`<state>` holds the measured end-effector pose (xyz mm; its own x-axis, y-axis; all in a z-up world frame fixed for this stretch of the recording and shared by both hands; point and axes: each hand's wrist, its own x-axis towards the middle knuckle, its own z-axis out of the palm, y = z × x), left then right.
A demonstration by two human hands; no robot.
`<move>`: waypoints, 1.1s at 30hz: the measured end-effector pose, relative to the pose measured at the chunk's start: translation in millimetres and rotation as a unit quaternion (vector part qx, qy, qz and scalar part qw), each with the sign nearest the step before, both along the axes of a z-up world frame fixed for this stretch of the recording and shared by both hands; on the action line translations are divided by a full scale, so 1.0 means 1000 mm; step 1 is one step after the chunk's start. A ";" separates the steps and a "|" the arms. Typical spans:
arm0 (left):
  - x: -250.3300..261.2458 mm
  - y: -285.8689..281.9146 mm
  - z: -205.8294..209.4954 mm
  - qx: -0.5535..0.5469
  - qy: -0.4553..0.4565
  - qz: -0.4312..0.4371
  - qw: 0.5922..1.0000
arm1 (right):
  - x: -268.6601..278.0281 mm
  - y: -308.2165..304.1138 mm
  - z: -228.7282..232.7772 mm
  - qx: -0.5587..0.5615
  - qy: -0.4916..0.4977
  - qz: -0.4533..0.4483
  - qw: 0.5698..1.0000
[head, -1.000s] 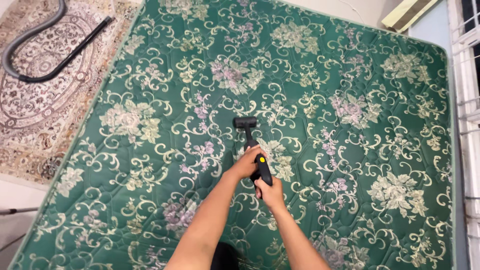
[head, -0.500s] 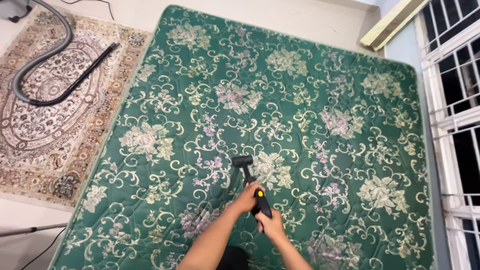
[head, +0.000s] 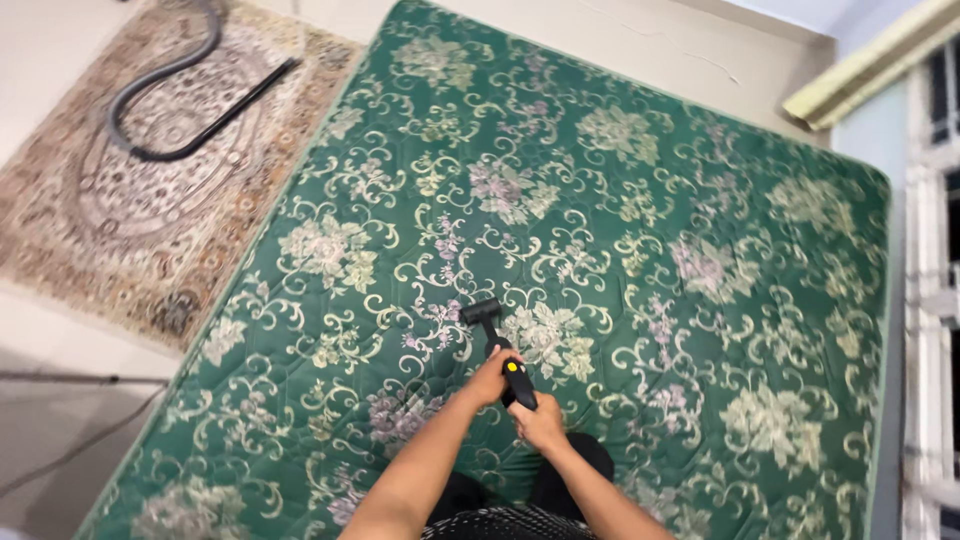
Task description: The person is sitting on a green floral mattress and using a handheld vacuum cleaner to clean its surface. They move the vacuum back and forth across the mattress in a systematic manner, covering different sections of the fabric.
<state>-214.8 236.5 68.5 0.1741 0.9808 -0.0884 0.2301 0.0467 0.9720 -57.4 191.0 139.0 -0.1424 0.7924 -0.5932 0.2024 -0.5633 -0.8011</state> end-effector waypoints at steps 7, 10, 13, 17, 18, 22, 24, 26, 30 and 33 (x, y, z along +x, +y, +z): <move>-0.001 0.044 -0.002 -0.036 -0.020 0.115 0.992 | 0.005 0.073 -0.016 0.034 0.025 0.119 0.992; 0.007 0.055 -0.009 0.022 0.001 0.135 0.991 | 0.008 0.098 -0.019 0.076 -0.013 0.165 0.983; 0.015 0.062 -0.013 0.016 0.013 0.160 0.987 | 0.019 0.110 -0.020 0.038 0.040 0.172 0.984; 0.046 0.053 -0.012 -0.004 0.029 0.190 0.981 | 0.056 0.114 -0.013 0.068 -0.027 0.235 0.969; 0.054 0.048 -0.010 -0.018 0.030 0.198 0.980 | 0.066 0.111 -0.012 0.063 -0.016 0.239 0.969; 0.082 0.039 -0.004 -0.011 0.030 0.188 0.982 | 0.095 0.102 -0.006 0.044 0.002 0.232 0.972; 0.095 0.033 -0.004 0.009 0.013 0.194 0.981 | 0.108 0.102 -0.002 0.038 0.005 0.235 0.971; 0.099 0.035 -0.004 -0.010 0.017 0.203 0.979 | 0.109 0.109 0.001 0.046 0.011 0.242 0.969; 0.094 0.042 -0.008 0.013 0.006 0.222 0.975 | 0.102 0.117 0.004 0.071 -0.015 0.254 0.964; 0.082 0.050 -0.009 -0.077 0.007 0.238 0.968 | 0.087 0.121 0.007 0.068 0.000 0.238 0.969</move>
<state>-133.0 286.0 59.5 -0.2962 0.9247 -0.2393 0.1599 0.2950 0.9420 29.5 312.3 146.5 -0.5107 0.7081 -0.4875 0.4131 -0.2952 -0.8615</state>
